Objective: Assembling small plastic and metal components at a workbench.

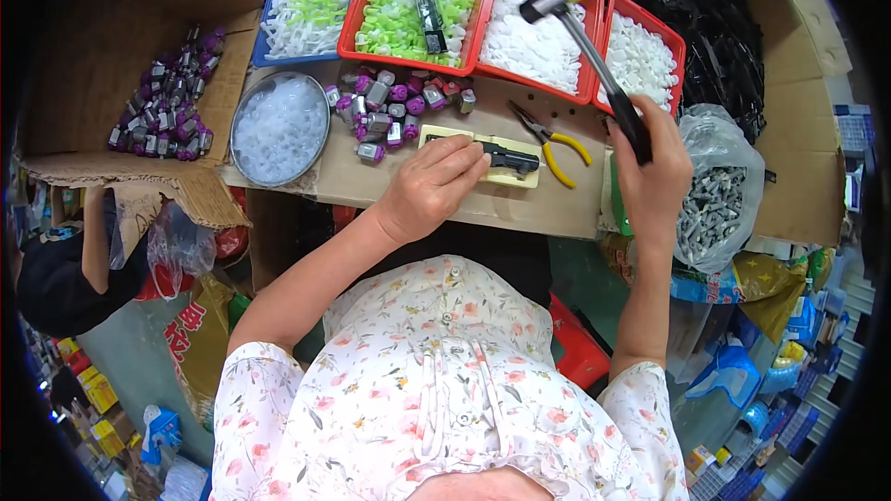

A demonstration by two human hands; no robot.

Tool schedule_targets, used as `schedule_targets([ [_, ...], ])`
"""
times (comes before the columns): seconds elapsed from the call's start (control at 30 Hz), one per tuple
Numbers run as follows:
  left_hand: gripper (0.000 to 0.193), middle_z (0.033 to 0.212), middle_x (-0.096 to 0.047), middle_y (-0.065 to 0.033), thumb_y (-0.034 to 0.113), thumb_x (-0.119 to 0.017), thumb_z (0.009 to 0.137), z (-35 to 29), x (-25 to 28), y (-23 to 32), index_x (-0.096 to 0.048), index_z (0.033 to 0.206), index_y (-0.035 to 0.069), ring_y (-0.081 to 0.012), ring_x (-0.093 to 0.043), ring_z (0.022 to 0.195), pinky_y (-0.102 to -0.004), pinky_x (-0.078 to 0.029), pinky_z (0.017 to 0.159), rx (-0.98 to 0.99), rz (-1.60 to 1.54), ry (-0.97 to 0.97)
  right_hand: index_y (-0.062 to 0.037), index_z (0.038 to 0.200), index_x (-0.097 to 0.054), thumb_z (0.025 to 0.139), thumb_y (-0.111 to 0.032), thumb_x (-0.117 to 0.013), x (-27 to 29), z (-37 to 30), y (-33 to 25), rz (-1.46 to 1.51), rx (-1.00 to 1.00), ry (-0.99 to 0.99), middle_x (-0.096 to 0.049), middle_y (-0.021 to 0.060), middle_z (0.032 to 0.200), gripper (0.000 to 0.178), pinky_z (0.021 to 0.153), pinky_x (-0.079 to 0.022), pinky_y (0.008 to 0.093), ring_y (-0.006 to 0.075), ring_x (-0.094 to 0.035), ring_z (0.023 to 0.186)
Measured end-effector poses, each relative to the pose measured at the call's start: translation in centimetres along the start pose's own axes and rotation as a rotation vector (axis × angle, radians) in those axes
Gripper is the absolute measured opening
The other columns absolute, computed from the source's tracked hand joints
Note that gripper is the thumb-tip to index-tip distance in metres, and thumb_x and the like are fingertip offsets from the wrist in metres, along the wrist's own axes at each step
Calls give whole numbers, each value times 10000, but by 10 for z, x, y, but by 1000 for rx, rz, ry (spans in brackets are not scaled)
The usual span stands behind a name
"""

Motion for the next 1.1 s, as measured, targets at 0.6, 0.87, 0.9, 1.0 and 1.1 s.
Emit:
schedule_targets([
  [0.6, 330, 1044, -671, -135, -32, -718, 704, -4, -3, 0, -704, 1033, -48, -309, -657, 978, -386, -566, 817, -16, 27, 16, 2, 1274, -578, 913, 52, -591, -19, -87, -32, 10, -79, -425, -656, 217, 975, 365, 674, -531, 386, 365, -669, 785],
  [0.87, 333, 1046, -670, -139, -40, -707, 689, -1, -3, 1, -705, 1022, -47, -314, -656, 978, -388, -567, 810, -26, 25, 15, -8, 1332, -560, 916, 29, -598, -26, -86, -32, -6, -113, -527, -675, 222, 1083, 419, 736, -540, 389, 375, -691, 893],
  [0.9, 339, 1043, -669, -140, -39, -707, 683, -3, -3, 2, -704, 1022, -48, -315, -656, 976, -388, -567, 808, -25, 34, 19, -8, 1332, -560, 916, 29, -598, -24, -87, -32, -3, -110, -530, -675, 222, 1083, 419, 736, -540, 389, 375, -691, 893],
  [1.0, 339, 1041, -669, -137, -41, -712, 687, 2, -1, 2, -705, 1026, -44, -311, -657, 971, -387, -568, 804, -24, 26, 8, -24, 1342, -552, 912, 25, -608, 8, -73, -41, 209, -70, -232, -660, 236, 1031, 436, 728, -534, 393, 382, -678, 859],
  [1.1, 338, 1041, -670, -134, -39, -716, 690, 1, -1, 0, -706, 1028, -41, -309, -658, 964, -385, -569, 797, -28, 23, 12, 5, 1320, -565, 914, 36, -601, -5, -80, -36, 119, -83, -338, -675, 229, 1072, 410, 734, -539, 373, 364, -691, 862],
])
Point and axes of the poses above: each hand's wrist, its own z-axis towards the middle knuckle, its own x-axis out of the back of the hand, y = z × x, the point moved 8 cm from there along z, towards the middle knuckle
